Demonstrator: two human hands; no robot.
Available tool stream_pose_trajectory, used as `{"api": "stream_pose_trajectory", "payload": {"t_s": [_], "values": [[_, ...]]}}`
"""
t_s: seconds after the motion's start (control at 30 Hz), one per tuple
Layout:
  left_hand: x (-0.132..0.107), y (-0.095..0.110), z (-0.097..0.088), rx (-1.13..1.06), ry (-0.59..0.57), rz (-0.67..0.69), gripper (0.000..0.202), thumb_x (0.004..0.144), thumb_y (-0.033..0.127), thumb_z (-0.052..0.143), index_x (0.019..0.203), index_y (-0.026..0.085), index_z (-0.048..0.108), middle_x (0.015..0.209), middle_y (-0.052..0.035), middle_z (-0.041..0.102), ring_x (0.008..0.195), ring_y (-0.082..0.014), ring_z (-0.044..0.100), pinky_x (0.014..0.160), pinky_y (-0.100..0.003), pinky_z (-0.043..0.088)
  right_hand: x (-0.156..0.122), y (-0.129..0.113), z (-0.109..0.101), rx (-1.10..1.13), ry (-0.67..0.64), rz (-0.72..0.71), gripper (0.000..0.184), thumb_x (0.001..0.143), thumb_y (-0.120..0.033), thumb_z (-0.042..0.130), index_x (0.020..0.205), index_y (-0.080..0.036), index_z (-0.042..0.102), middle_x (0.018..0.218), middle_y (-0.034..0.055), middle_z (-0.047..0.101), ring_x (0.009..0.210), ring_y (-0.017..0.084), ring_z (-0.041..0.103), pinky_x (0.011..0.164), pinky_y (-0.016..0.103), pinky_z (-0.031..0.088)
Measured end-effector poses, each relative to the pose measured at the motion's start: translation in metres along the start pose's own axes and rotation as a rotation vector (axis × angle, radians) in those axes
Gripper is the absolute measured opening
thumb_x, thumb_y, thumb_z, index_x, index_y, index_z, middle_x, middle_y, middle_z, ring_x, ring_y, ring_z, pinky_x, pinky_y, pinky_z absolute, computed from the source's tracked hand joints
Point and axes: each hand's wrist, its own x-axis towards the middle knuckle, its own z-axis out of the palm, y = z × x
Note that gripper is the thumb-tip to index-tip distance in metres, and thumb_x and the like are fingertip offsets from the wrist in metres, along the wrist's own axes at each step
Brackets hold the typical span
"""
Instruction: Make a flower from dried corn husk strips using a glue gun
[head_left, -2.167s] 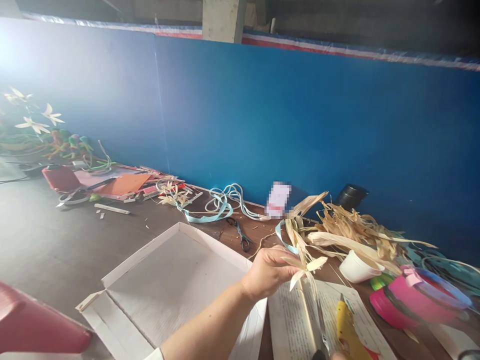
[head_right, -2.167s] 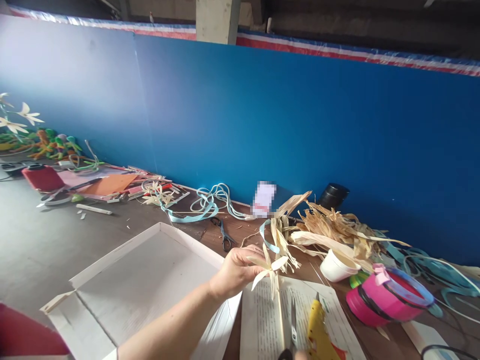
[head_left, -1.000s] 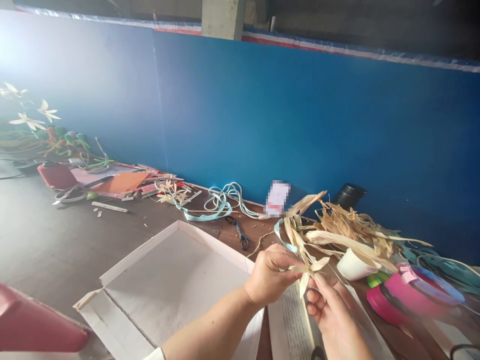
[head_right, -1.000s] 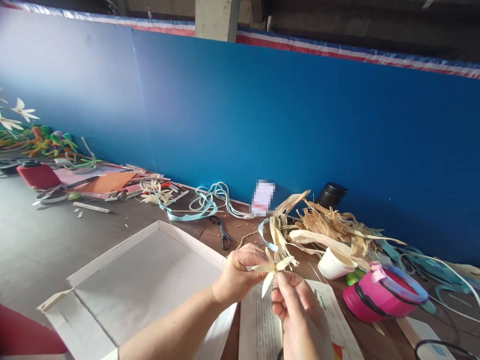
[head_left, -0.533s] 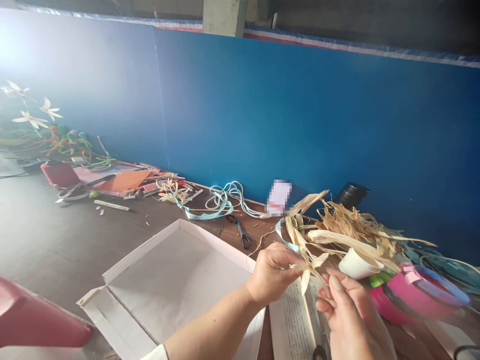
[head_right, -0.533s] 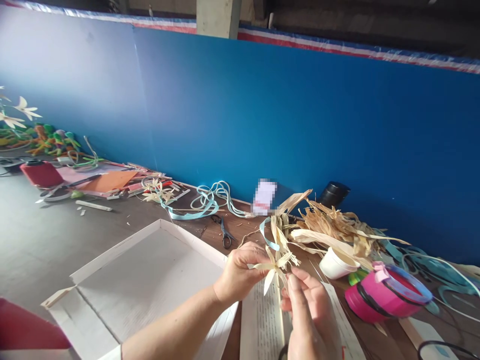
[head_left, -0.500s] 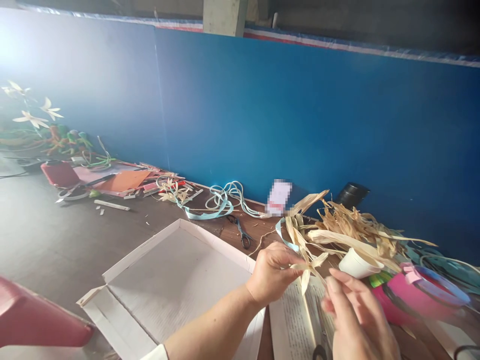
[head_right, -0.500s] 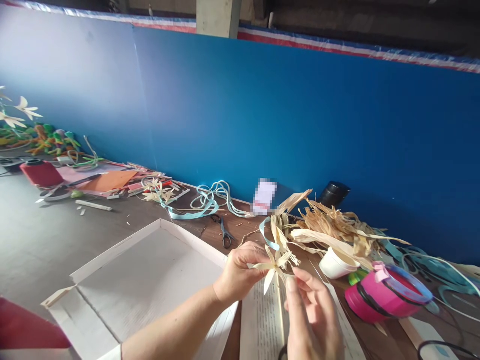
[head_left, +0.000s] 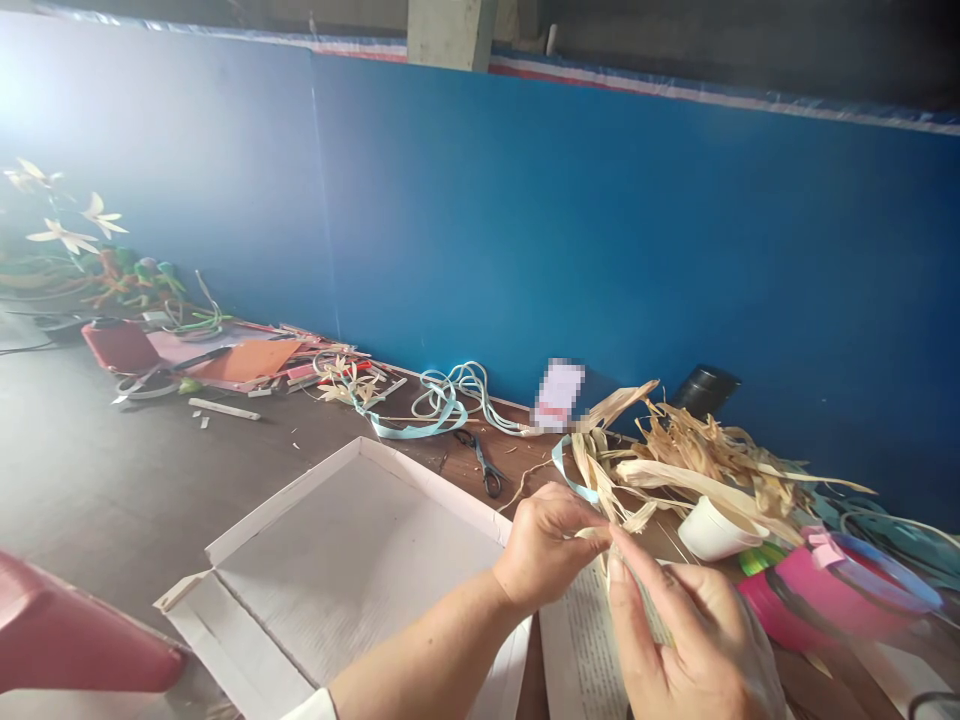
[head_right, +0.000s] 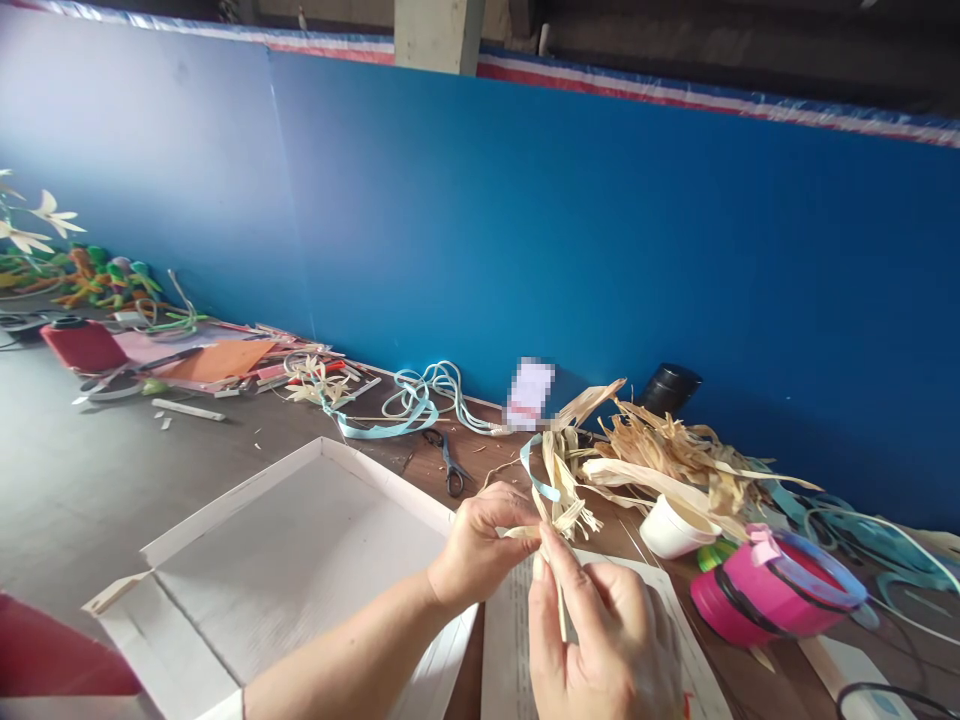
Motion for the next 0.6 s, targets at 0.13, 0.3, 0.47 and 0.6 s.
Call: {"api": "stream_pose_trajectory", "payload": {"t_s": [0.13,0.3,0.47,0.6], "values": [[-0.001,-0.002,0.000,0.010,0.012,-0.008,0.011,0.074,0.029,0.074,0.075,0.019,0.076,0.072,-0.0044,0.069,0.073,-0.0149,0.060,0.072,-0.025,0.045,-0.003,0.008,0.005,-0.009,0.014,-0.037,0.031,0.082,-0.027,0.065,0.112,-0.023,0.070,0.080,0.0071,0.060,0.068,0.020,0.055,0.068,0.034,0.041],[-0.002,-0.001,0.000,0.025,0.017,-0.001,0.005,0.072,0.019,0.074,0.077,0.020,0.076,0.070,-0.0023,0.067,0.072,-0.0135,0.059,0.073,-0.024,0.045,-0.006,0.011,0.009,-0.011,0.043,-0.049,0.032,0.082,-0.029,0.066,0.113,-0.025,0.069,0.080,0.0052,0.061,0.068,0.019,0.056,0.067,0.034,0.042],[-0.002,-0.001,-0.001,0.031,-0.011,-0.054,0.009,0.075,0.026,0.073,0.081,0.022,0.077,0.075,-0.0032,0.070,0.075,-0.0151,0.060,0.075,-0.026,0.045,-0.001,0.007,0.001,0.069,0.067,-0.025,0.033,0.085,-0.021,0.063,0.118,-0.025,0.067,0.082,0.0051,0.062,0.071,0.018,0.057,0.070,0.033,0.043],[-0.002,-0.002,-0.002,0.038,-0.040,-0.078,0.011,0.076,0.029,0.072,0.084,0.023,0.077,0.078,-0.0038,0.071,0.078,-0.0165,0.060,0.077,-0.027,0.044,0.006,0.012,-0.004,0.036,0.122,-0.041,0.031,0.081,-0.021,0.068,0.112,-0.025,0.070,0.075,0.0041,0.061,0.066,0.017,0.055,0.070,0.034,0.042]]}}
